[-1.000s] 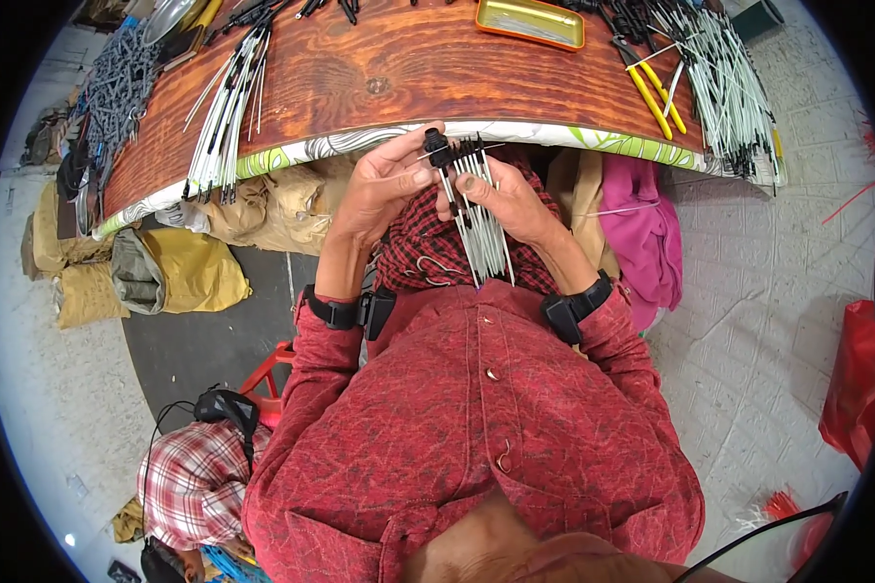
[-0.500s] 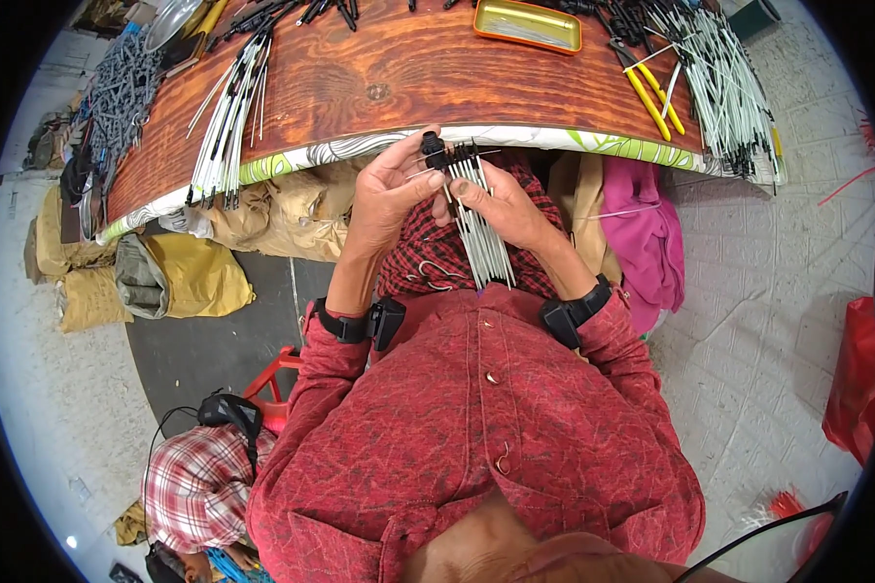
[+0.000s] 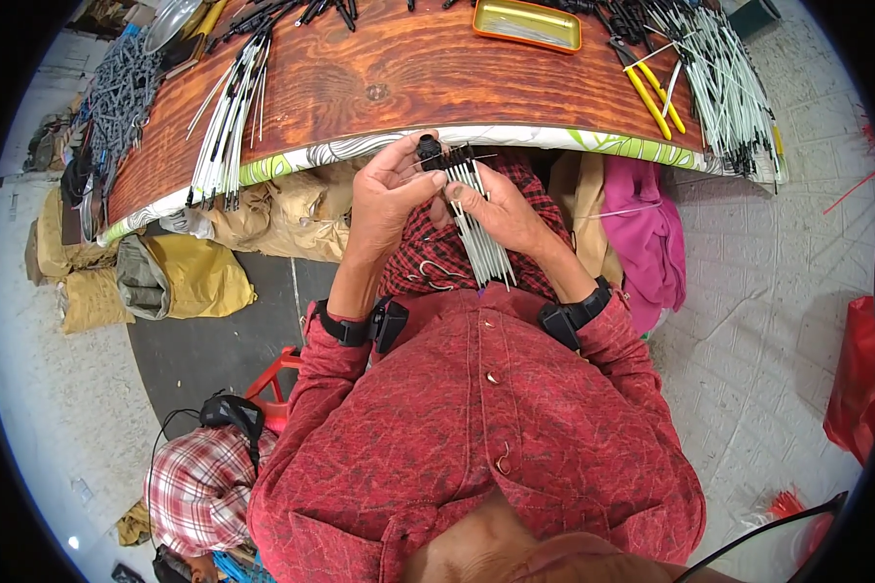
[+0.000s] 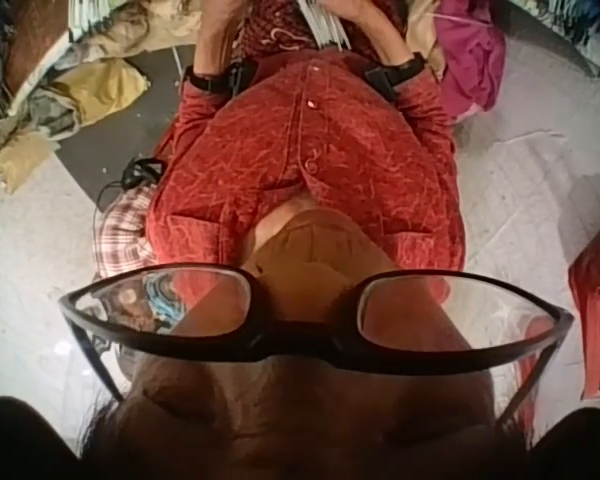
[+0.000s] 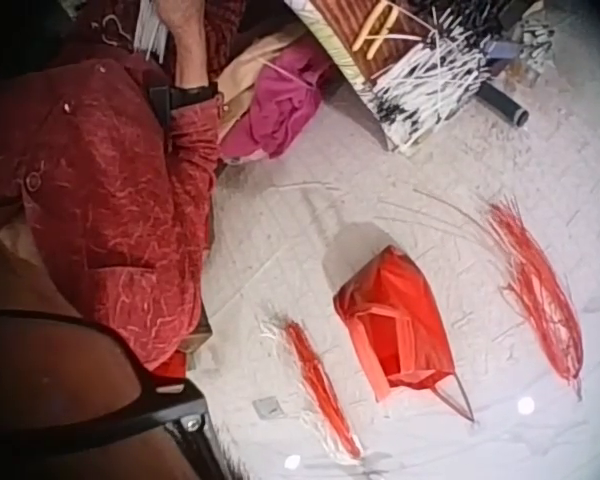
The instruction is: Assembling electrical cable components by attaching plastic connectors to bundles of wires.
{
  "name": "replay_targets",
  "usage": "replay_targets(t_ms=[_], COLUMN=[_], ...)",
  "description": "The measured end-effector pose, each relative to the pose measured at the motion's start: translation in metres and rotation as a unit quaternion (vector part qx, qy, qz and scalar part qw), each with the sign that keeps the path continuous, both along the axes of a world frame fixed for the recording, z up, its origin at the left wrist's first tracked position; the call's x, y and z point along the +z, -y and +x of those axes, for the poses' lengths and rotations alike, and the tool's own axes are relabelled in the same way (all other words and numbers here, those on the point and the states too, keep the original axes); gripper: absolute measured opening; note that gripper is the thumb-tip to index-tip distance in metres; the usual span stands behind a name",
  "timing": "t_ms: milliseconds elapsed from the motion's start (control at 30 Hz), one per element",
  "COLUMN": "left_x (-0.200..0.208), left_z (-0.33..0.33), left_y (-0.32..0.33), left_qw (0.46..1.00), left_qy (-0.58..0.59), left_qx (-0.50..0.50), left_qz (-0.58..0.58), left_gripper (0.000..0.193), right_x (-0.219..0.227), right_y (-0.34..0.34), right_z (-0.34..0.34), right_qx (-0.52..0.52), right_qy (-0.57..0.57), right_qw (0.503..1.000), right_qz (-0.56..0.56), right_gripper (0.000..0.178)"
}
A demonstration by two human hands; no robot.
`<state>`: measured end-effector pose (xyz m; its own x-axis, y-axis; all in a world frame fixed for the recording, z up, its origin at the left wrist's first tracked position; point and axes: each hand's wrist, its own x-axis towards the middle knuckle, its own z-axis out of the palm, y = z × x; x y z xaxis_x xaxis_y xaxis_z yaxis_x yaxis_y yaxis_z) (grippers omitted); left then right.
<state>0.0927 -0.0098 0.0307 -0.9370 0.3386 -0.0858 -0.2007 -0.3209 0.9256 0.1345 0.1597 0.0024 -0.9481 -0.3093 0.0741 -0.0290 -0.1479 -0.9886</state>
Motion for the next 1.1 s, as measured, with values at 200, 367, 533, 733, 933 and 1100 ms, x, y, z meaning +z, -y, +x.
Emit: replay_targets(t_ms=[200, 367, 533, 733, 933, 1100], left_x=[0.003, 0.013, 0.016, 0.035, 0.014, 0.011], left_z=[0.006, 0.005, -0.001, -0.010, -0.011, -0.011], left_y=[0.001, 0.003, 0.014, 0.027, 0.034, 0.039], left_qw=[0.997, 0.997, 0.989, 0.987, 0.991, 0.992], left_qy=[-0.049, -0.045, -0.105, -0.126, -0.073, -0.050], left_qx=[0.006, -0.031, -0.052, -0.072, -0.090, -0.082], left_qz=[-0.052, -0.056, -0.091, -0.066, -0.063, -0.077], left_gripper=[0.042, 0.040, 0.042, 0.044, 0.045, 0.046], right_x=[-0.011, -0.007, 0.021, 0.029, -0.001, 0.000], right_y=[0.003, 0.001, -0.006, 0.002, 0.009, 0.006], right_z=[0.002, 0.005, -0.001, -0.013, -0.015, -0.018], right_qx=[-0.029, -0.033, 0.017, 0.055, 0.075, 0.083], right_qy=[-0.002, -0.009, -0.015, -0.035, -0.012, -0.021], right_qw=[0.998, 0.995, 0.984, 0.991, 0.990, 0.985], right_qz=[0.060, 0.098, 0.178, 0.117, 0.121, 0.152], right_gripper=[0.033, 0.037, 0.042, 0.047, 0.049, 0.053])
